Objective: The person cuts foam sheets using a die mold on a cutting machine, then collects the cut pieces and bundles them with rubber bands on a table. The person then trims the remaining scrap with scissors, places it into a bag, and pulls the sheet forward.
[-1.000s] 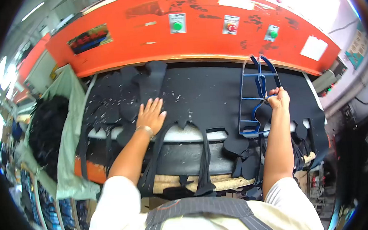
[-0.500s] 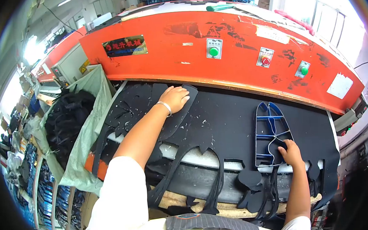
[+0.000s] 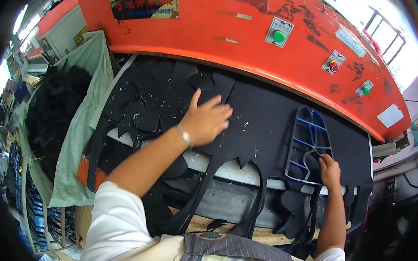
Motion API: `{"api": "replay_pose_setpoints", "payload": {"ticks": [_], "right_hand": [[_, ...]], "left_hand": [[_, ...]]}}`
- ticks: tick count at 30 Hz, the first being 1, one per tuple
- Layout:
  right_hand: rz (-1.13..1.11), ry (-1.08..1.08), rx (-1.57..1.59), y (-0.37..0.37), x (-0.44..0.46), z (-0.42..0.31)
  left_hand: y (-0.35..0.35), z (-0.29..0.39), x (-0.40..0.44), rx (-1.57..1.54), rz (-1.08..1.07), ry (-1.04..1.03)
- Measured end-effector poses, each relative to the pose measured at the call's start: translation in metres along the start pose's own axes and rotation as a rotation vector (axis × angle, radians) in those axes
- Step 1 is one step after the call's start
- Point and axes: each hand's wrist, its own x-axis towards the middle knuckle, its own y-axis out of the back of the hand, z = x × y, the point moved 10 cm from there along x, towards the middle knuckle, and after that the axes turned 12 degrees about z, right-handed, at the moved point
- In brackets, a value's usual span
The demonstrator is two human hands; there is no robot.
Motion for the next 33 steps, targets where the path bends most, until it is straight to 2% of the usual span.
{"api": "replay_pose_setpoints", "payload": {"ticks": [1,3,5,12,23,25,26,27,29,31,33], "right_hand": [[-0.024,-0.037,0.001,-0.005,-0.001,-0.027],[-0.03,-0.028,0.066,-0.025,-0.002,-0.078],[-0.034,-0.004,0.069,-0.046,0.002,-0.125],[-0.004,0.07,0.012,-0.087,0.008,-0.205],[0.068,0.098,-0.1,-0.098,0.002,-0.219],[0.083,0.164,0.018,-0.095,0.001,-0.221],[0.057,0.206,0.198,-0.091,-0.002,-0.223],[0.06,0.36,0.216,-0.083,-0.01,-0.224],[0.096,0.325,0.293,-0.056,-0.027,-0.215],[0.014,0.249,0.323,-0.069,-0.031,-0.173],[-0.091,0.253,0.191,-0.09,-0.041,-0.159]], "left_hand": [[-0.005,0.01,-0.025,-0.024,-0.031,-0.015],[-0.025,0.013,-0.067,0.039,-0.222,0.109],[-0.031,0.01,-0.085,0.048,-0.019,0.125],[-0.027,-0.006,-0.087,-0.134,-0.006,0.267],[-0.029,-0.011,-0.087,-0.159,0.053,0.306],[-0.029,-0.01,-0.086,-0.173,0.046,0.305],[-0.028,-0.012,-0.085,-0.146,0.065,0.312],[-0.027,-0.01,-0.085,-0.128,0.079,0.313],[-0.027,-0.012,-0.086,-0.194,0.084,0.335],[-0.028,-0.011,-0.086,-0.171,0.079,0.321],[-0.028,-0.011,-0.086,-0.175,0.094,0.326]]}}
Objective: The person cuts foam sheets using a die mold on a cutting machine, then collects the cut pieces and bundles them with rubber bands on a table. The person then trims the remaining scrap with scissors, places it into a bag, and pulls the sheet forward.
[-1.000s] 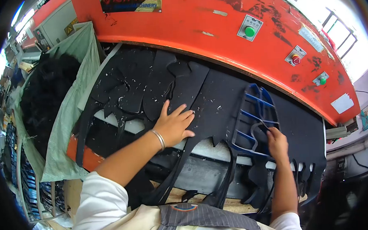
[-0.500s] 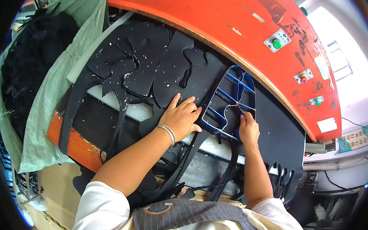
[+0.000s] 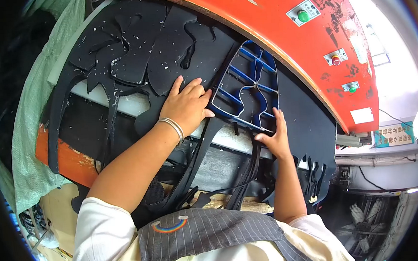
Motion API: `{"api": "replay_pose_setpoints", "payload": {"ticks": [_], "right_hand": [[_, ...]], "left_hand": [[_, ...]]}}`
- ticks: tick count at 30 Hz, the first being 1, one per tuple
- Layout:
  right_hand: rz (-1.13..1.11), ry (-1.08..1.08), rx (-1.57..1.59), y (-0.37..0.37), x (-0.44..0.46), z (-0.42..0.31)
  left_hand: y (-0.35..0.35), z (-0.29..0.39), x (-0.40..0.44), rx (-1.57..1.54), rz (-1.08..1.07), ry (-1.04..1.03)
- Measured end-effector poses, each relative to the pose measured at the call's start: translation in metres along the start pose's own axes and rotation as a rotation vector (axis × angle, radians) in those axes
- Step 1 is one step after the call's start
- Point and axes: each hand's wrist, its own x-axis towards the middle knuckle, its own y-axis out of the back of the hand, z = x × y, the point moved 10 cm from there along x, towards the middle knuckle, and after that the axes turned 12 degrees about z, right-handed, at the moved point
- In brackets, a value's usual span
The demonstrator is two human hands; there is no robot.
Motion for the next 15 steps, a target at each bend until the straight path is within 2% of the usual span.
{"api": "replay_pose_setpoints", "payload": {"ticks": [1,2,4,5,9,15], "right_hand": [[0.046,0.037,-0.034,0.0,0.0,-0.004],[0.106,-0.063,0.015,0.001,0.001,0.002],[0.153,-0.101,0.103,0.0,0.002,0.0],[0.214,-0.023,0.089,0.004,0.002,-0.006],[0.185,-0.07,0.052,0.003,0.001,-0.007],[0.227,-0.025,0.026,0.007,0.008,-0.015]], "left_hand": [[0.001,-0.001,0.0,-0.004,0.017,0.007],[0.003,-0.002,0.001,0.006,0.028,0.017],[0.001,-0.003,0.003,0.017,-0.027,0.028],[0.002,-0.003,0.003,0.014,0.006,0.016],[0.005,-0.004,0.004,-0.013,0.043,0.036],[0.003,-0.004,0.008,0.012,0.011,0.053]]}}
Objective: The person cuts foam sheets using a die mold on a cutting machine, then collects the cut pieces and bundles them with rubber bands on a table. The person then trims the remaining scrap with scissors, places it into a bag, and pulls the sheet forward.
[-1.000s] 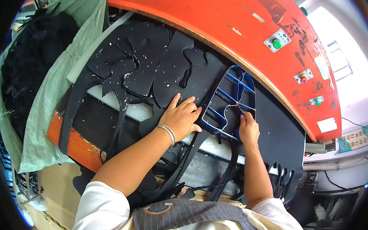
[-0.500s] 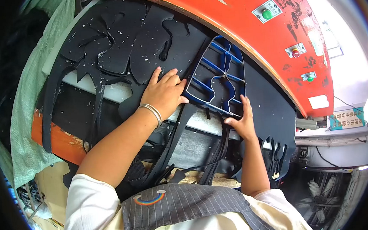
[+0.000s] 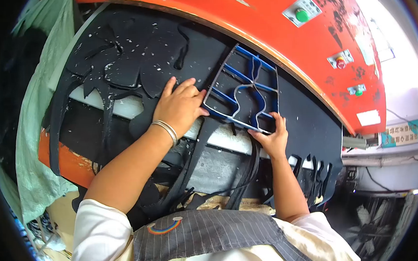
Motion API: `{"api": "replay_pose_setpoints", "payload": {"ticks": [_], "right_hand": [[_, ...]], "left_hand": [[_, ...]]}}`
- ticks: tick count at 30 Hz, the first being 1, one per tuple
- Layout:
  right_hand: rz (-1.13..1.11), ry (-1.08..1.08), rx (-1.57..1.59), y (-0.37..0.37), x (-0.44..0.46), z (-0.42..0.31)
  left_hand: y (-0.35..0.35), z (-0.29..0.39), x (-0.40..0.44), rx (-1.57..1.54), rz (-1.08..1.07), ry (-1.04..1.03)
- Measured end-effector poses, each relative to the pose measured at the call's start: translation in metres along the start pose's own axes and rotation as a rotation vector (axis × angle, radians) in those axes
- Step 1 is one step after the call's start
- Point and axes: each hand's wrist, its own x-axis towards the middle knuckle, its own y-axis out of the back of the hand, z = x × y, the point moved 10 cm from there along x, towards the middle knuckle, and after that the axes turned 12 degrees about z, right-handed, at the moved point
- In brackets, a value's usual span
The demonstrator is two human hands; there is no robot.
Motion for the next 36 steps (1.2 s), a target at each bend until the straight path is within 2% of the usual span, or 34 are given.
{"api": "replay_pose_setpoints", "payload": {"ticks": [7,12,14,17,18,19,20,21,22,23,24,25,27,28,29,30,31,32,33,35,36], "right_hand": [[-0.058,-0.001,0.003,-0.011,0.005,0.01],[0.01,0.09,-0.015,-0.002,-0.002,0.001],[-0.051,0.095,-0.056,-0.001,-0.002,0.001],[0.025,0.122,-0.098,0.05,-0.019,-0.01],[0.097,0.172,0.112,0.078,-0.023,-0.004],[0.23,0.172,0.246,0.116,-0.034,0.006],[0.435,0.174,0.464,0.16,-0.043,0.021],[0.658,0.29,0.418,0.208,-0.052,0.036],[0.818,0.285,0.557,0.258,-0.056,0.047],[0.981,0.297,0.687,0.306,-0.063,0.058],[1.145,0.298,0.668,0.347,-0.071,0.059],[1.305,0.347,0.509,0.388,-0.085,0.044],[1.385,0.381,0.592,0.43,-0.086,0.042],[1.592,0.242,0.3,0.453,-0.097,0.053],[1.759,0.085,-0.006,0.47,-0.096,0.061],[1.758,0.081,-0.006,0.478,-0.083,0.071],[1.666,-0.057,0.001,0.48,-0.061,0.094],[1.565,-0.197,-0.005,0.474,-0.051,0.115],[1.566,-0.2,-0.014,0.474,-0.056,0.118],[1.729,-0.014,-0.07,0.484,-0.087,0.103],[1.77,0.33,-0.126,0.477,-0.092,0.098]], "left_hand": [[-0.005,0.0,0.002,0.047,-0.024,0.023],[0.006,0.008,-0.002,0.109,0.048,-0.038],[0.001,0.008,-0.004,0.168,-0.091,-0.022],[0.012,0.004,-0.008,0.096,0.133,-0.09],[0.025,0.01,-0.012,0.1,0.128,-0.047],[0.044,0.022,-0.018,0.11,0.245,-0.06],[0.065,0.039,-0.027,0.015,0.276,-0.031],[0.089,0.062,-0.036,-0.084,0.292,-0.003],[0.108,0.087,-0.043,-0.072,0.309,-0.019],[0.137,0.122,-0.051,-0.224,0.43,-0.144],[0.166,0.156,-0.062,-0.38,0.555,-0.273],[0.195,0.193,-0.077,-0.401,0.703,-0.454],[0.232,0.245,-0.113,-0.281,0.991,-0.677],[0.245,0.267,-0.133,-0.244,1.112,-0.807],[0.243,0.275,-0.118,-0.237,1.11,-0.809],[0.223,0.28,-0.087,-0.06,0.973,-0.739],[0.204,0.281,-0.063,0.109,0.831,-0.665],[0.193,0.283,-0.063,0.191,0.77,-0.712],[0.196,0.287,-0.072,0.184,0.766,-0.716],[0.217,0.289,-0.092,-0.156,0.716,-0.619],[0.219,0.281,-0.097,-0.222,0.679,-0.562]]}}
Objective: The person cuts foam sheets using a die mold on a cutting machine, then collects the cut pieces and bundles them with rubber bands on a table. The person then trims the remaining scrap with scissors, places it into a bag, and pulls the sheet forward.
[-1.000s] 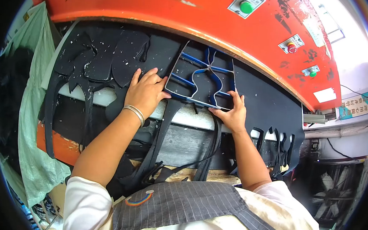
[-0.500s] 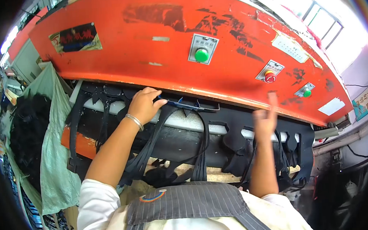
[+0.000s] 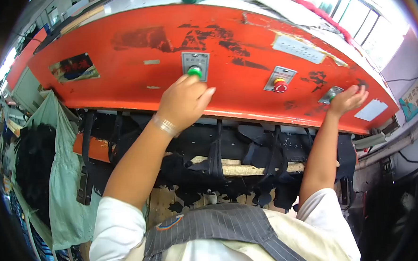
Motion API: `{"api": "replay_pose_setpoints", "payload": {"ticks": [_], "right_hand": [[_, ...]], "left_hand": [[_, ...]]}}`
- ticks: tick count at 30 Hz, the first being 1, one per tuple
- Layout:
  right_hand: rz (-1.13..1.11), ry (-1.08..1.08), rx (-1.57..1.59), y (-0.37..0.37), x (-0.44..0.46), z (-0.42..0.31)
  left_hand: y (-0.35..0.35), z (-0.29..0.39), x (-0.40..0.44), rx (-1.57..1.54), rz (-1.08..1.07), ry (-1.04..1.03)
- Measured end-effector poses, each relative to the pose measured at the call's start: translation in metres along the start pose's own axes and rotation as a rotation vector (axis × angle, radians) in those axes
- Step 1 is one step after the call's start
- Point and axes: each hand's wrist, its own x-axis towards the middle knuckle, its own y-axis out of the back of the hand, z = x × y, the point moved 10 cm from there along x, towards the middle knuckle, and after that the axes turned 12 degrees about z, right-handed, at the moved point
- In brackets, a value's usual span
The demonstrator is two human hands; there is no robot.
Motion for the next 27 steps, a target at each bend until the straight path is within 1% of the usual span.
{"api": "replay_pose_setpoints", "payload": {"ticks": [1,2,3,4,5,6,7,9,10,12,13,14,15,17,21,23,27], "right_hand": [[-0.099,0.035,0.047,0.006,-0.006,-0.01],[-0.203,0.07,0.091,0.022,-0.015,-0.037],[-0.347,-0.014,0.225,0.035,-0.037,-0.066],[-0.626,-0.287,0.408,0.041,-0.07,-0.083],[-0.778,-0.026,0.522,0.063,-0.081,-0.137],[-1.112,0.049,0.576,0.083,-0.113,-0.17],[-1.326,0.088,0.799,0.106,-0.131,-0.21],[-1.682,0.163,0.75,0.152,-0.173,-0.244],[-1.733,0.227,0.654,0.165,-0.186,-0.25],[-1.863,0.319,0.455,0.178,-0.208,-0.252],[-1.893,0.27,0.384,0.176,-0.217,-0.249],[-1.873,0.263,0.331,0.177,-0.22,-0.246],[-1.856,0.256,0.283,0.177,-0.219,-0.248],[-1.776,0.285,0.179,0.18,-0.23,-0.246],[-1.809,0.254,0.132,0.176,-0.247,-0.241],[-1.788,0.261,0.147,0.176,-0.25,-0.241],[-1.802,0.216,0.191,0.196,-0.243,-0.241]], "left_hand": [[0.006,-0.007,-0.013,-0.017,-0.043,0.111],[0.01,-0.016,-0.031,-0.034,-0.092,0.226],[0.006,-0.038,-0.06,-0.001,-0.165,0.332],[0.003,-0.056,-0.091,0.039,-0.239,0.437],[0.006,-0.06,-0.116,-0.011,-0.244,0.577],[0.003,-0.067,-0.147,-0.001,-0.337,0.677],[0.003,-0.065,-0.171,0.043,-0.412,0.697],[-0.007,-0.054,-0.21,0.086,-0.755,0.76],[-0.007,-0.039,-0.207,0.188,-0.781,0.55],[0.0,-0.027,-0.206,0.233,-0.76,0.548],[0.004,-0.022,-0.204,0.28,-0.738,0.542],[0.005,-0.021,-0.205,0.291,-0.727,0.556],[0.007,-0.02,-0.204,0.306,-0.692,0.535],[0.0,-0.026,-0.21,0.34,-0.684,0.513],[-0.011,-0.038,-0.222,0.389,-0.73,0.537],[-0.01,-0.034,-0.219,0.452,-0.748,0.531],[-0.001,-0.024,-0.232,0.425,-0.686,0.554]]}}
